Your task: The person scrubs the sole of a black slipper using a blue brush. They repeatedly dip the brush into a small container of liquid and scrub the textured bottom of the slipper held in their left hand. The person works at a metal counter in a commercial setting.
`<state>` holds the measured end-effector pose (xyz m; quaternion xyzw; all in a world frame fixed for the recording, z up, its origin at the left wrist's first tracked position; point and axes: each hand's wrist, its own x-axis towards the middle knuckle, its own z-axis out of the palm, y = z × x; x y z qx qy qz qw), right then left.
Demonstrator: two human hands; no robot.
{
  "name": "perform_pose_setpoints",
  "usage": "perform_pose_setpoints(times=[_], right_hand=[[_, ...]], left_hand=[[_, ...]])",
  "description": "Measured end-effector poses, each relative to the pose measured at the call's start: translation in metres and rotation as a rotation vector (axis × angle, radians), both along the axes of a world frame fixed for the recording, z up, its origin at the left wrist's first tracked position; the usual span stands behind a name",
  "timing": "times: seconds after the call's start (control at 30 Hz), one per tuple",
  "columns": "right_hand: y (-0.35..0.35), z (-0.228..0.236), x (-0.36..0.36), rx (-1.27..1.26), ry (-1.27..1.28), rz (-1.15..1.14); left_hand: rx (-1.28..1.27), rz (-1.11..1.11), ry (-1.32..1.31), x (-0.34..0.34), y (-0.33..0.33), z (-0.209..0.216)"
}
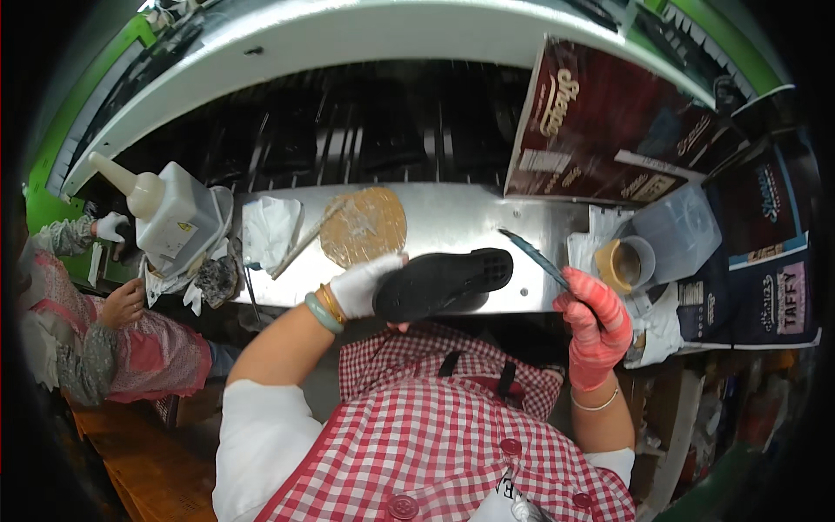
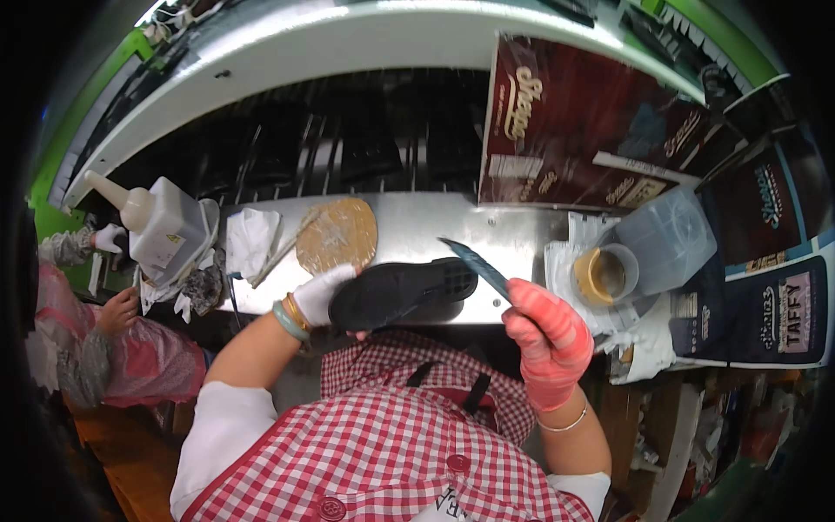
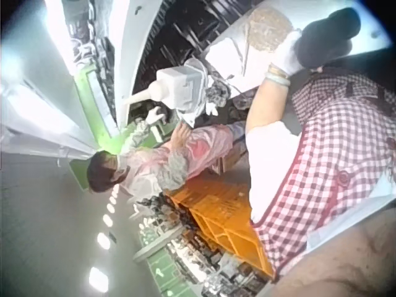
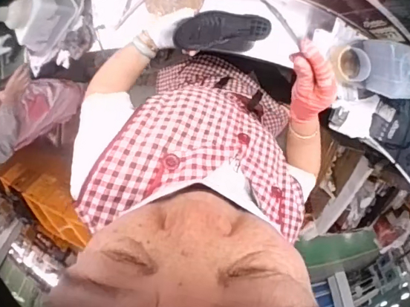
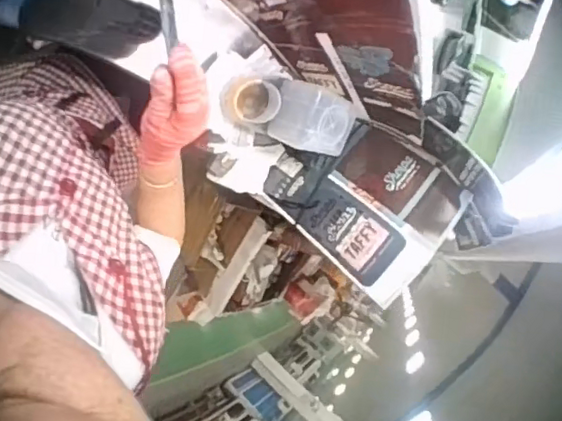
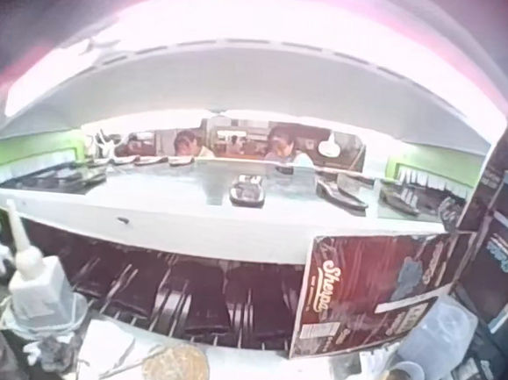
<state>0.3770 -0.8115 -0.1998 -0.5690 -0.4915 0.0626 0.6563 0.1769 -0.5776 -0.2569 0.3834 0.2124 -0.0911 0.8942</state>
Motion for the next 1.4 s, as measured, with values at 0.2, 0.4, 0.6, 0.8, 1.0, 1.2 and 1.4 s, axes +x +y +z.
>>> perform_pose_setpoints(times=[0.2, 0.4, 0.6, 0.8, 1.0, 1.2, 1.4], right_hand=[[0.019, -0.066, 0.008, 0.022, -0.071, -0.252], [0.044, -0.090, 0.004, 0.002, -0.343, -0.302], [0.055, -0.105, 0.008, -0.064, -0.320, -0.328], [0.058, -0.204, 0.041, -0.479, -0.582, -0.410], [0.066, -0.140, 0.014, -0.376, -0.533, -0.293], [0.068, -0.140, 0.012, -0.391, -0.532, -0.265], [0.066, -0.138, 0.012, -0.393, -0.556, -0.289]], left_hand=[[0.093, 0.383, -0.479, -0.043, -0.024, 0.056], [0.248, 0.683, -0.760, -0.017, 0.053, 0.163], [0.131, 0.642, -0.646, 0.086, 0.030, 0.184], [0.255, -0.191, -0.947, 0.068, -0.123, 0.184], [0.106, -0.227, -1.688, 0.082, -0.163, 0.211], [-0.284, 0.065, -1.833, 0.103, -0.211, 0.184], [-0.207, 0.126, -1.879, 0.106, -0.220, 0.161]])
